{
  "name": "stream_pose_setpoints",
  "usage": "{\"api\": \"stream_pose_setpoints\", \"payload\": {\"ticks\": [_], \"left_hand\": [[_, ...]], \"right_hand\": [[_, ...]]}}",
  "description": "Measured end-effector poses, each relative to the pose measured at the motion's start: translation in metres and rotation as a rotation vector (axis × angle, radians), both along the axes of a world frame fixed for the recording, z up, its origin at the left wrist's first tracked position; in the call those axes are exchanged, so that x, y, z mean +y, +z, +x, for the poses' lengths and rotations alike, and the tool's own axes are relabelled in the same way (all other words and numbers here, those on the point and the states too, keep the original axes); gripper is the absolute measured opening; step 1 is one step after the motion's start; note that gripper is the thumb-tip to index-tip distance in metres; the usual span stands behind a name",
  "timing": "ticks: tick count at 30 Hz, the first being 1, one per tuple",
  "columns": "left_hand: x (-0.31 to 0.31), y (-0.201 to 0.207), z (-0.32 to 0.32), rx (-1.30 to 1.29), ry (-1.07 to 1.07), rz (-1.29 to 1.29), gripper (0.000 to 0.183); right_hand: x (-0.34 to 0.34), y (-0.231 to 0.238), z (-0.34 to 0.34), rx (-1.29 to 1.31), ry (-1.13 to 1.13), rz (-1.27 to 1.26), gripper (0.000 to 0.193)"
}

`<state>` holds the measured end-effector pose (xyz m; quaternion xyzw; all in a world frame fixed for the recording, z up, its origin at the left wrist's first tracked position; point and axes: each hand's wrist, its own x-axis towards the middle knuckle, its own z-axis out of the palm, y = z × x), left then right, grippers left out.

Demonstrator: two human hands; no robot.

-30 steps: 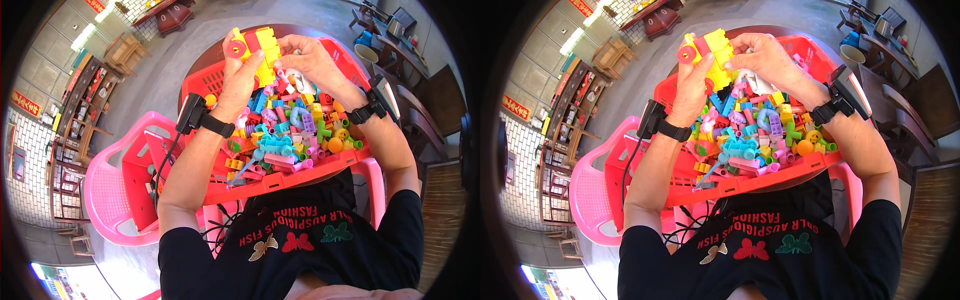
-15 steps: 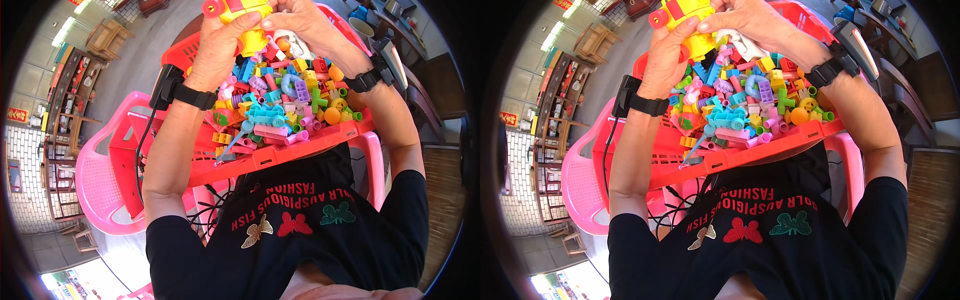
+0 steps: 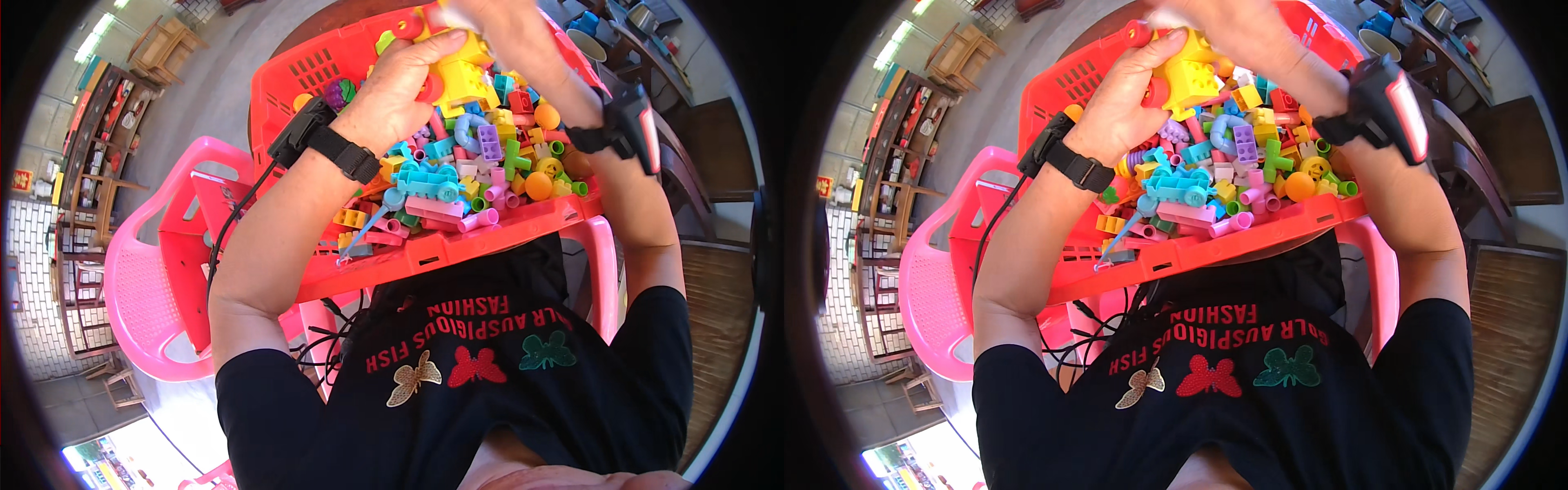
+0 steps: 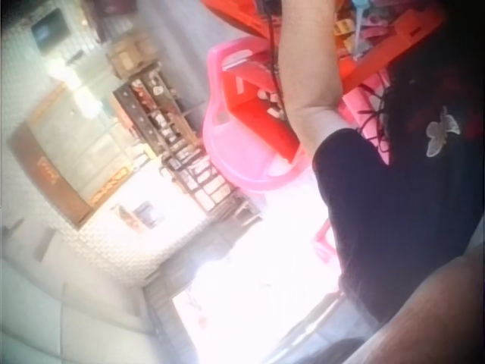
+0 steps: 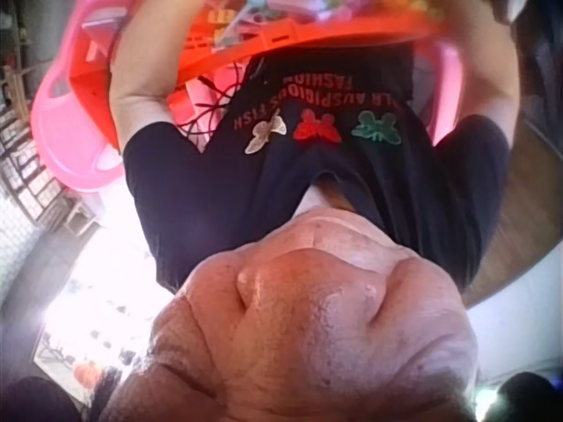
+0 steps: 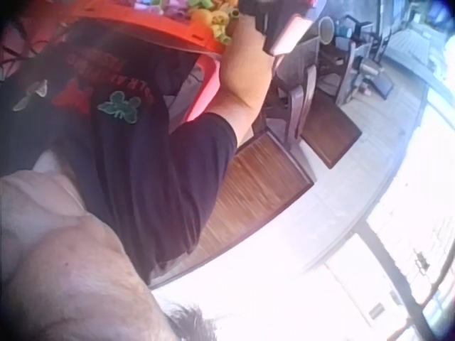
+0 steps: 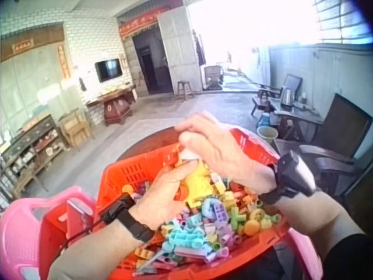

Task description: The user is assembling multi-colored interlocking plastic blocks from a basket.

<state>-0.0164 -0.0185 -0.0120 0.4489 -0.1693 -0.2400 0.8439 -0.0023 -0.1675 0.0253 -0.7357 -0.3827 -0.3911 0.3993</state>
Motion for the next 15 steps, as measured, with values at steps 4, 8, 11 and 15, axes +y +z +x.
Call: {"api": "stream_pose_setpoints", "payload": {"ticks": [4,8,11,15], "left_hand": [[0.013,0.001,-0.001,-0.206,-0.087,0.111,0.031],[0.000,0.005,-0.008,-0.013,-0.084,-0.029,0.031],[0.001,0.009,-0.014,-0.059,-0.059,-0.051,0.031],[0.000,0.011,-0.020,-0.108,-0.009,-0.024,0.028]], "right_hand": [[0.008,0.005,-0.014,0.349,0.146,-0.031,0.027],[0.006,0.002,-0.017,0.308,0.015,-0.011,0.022],[0.010,-0.002,-0.015,0.159,0.000,0.056,0.020],[0.013,0.014,-0.033,0.365,-0.046,0.053,0.017]]}}
